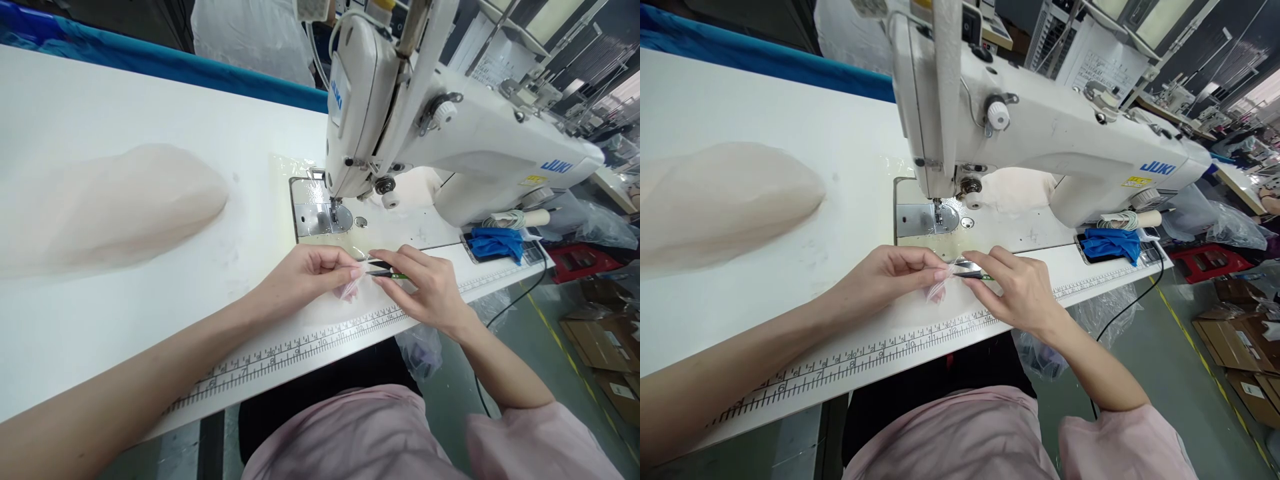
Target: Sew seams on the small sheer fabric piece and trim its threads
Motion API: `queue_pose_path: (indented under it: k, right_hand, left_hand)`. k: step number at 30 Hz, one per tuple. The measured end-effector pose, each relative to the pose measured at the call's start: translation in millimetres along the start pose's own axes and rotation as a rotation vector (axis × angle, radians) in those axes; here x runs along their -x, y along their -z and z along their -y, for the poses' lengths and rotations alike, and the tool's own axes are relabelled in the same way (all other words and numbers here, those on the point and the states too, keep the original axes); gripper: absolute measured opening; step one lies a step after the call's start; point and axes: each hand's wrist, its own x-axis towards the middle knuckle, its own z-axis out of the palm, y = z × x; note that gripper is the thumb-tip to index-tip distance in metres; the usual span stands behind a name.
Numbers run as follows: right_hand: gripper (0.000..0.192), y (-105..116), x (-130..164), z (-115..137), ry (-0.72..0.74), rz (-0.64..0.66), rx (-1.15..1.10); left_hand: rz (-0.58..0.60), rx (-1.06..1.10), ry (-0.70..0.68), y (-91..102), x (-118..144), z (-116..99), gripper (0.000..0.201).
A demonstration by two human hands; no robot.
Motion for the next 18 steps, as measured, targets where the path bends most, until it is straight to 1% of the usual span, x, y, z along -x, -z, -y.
queue_pose_path:
  k: [18]
  right_hand:
    - [0.032,1.0,0.1,-0.3,0.003,0.012,0.011]
  left_hand:
    - [-0.011,-0.012,0.005,-0.6,0.0,-1.5,0.024]
